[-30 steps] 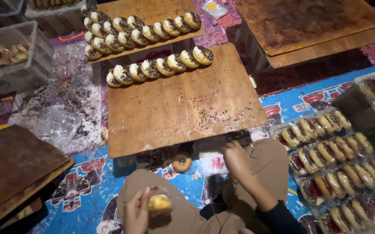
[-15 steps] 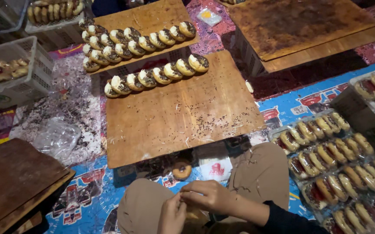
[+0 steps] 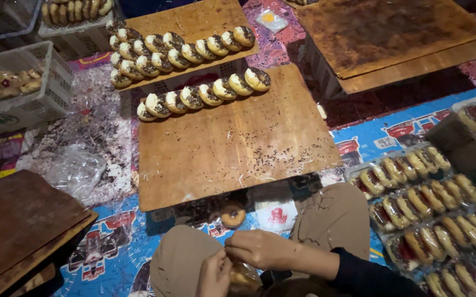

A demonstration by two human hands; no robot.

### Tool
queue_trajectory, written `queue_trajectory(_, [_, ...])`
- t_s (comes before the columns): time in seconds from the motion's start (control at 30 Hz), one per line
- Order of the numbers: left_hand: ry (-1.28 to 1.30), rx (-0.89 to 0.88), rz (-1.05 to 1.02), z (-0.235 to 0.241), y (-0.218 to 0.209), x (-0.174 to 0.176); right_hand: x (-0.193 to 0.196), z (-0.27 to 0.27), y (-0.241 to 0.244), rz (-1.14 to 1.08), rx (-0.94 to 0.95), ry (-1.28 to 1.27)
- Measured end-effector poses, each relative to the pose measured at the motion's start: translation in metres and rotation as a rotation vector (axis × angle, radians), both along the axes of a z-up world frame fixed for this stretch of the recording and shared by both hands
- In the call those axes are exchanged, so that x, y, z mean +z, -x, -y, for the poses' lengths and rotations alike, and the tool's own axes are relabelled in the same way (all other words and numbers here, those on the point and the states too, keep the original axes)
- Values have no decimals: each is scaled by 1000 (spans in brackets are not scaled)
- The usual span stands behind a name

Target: The person sits on the floor and repeatedly picks up donuts from a wooden board, places them into small plastic bags, and sets the packaged donuts aside. The person handles donuts one at a time, using both hands to open bags and insert the donuts.

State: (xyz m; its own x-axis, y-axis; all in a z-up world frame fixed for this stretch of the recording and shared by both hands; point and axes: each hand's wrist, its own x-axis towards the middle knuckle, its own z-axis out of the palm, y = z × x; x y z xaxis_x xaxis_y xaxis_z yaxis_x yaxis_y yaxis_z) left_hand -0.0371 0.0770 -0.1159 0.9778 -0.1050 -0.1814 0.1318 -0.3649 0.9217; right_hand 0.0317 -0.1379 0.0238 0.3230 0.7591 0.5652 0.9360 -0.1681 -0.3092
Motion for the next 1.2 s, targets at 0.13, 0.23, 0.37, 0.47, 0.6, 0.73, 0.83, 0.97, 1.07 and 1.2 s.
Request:
queue_trajectory(0.13, [-30,-13,-7,-3,4,-11,-36,-4,4,17,3,-66])
queue_trajectory(0.23, [134,62,-181,-19,13,-8,-91,17,-5,-92,-17,-137])
queue_trajectory(0.37, [444,342,95,-74,23,23,-147,78,-41,-425,-793,679])
queue_trajectory(0.47, [240,601,154,-97,16,47,-147,85,-41,-504,-1033,578])
queue_trajectory(0.6, [-11,554,629,-44,5,49,-116,-8,30,-579,-313,33])
queue_trajectory(0.73, [-107,367,589,14,1,35,-103,-63,28,-1149,-447,-557])
queue_trajectory(0.83, [26,435,404,18,-5,24,-109,-48,9,-1322,-383,-584])
queue_trajectory(0.97, [722,539,-83,8,-8,10,-126,-31,32,-1259,-218,-434])
queue_trajectory(1.07, [687,509,-105,12,-10,5,-135,-25,47,-1409,-121,-431])
queue_trajectory(1.2, [678,540,-109,16,3,-4,-156,-19,25,-1499,-166,-431])
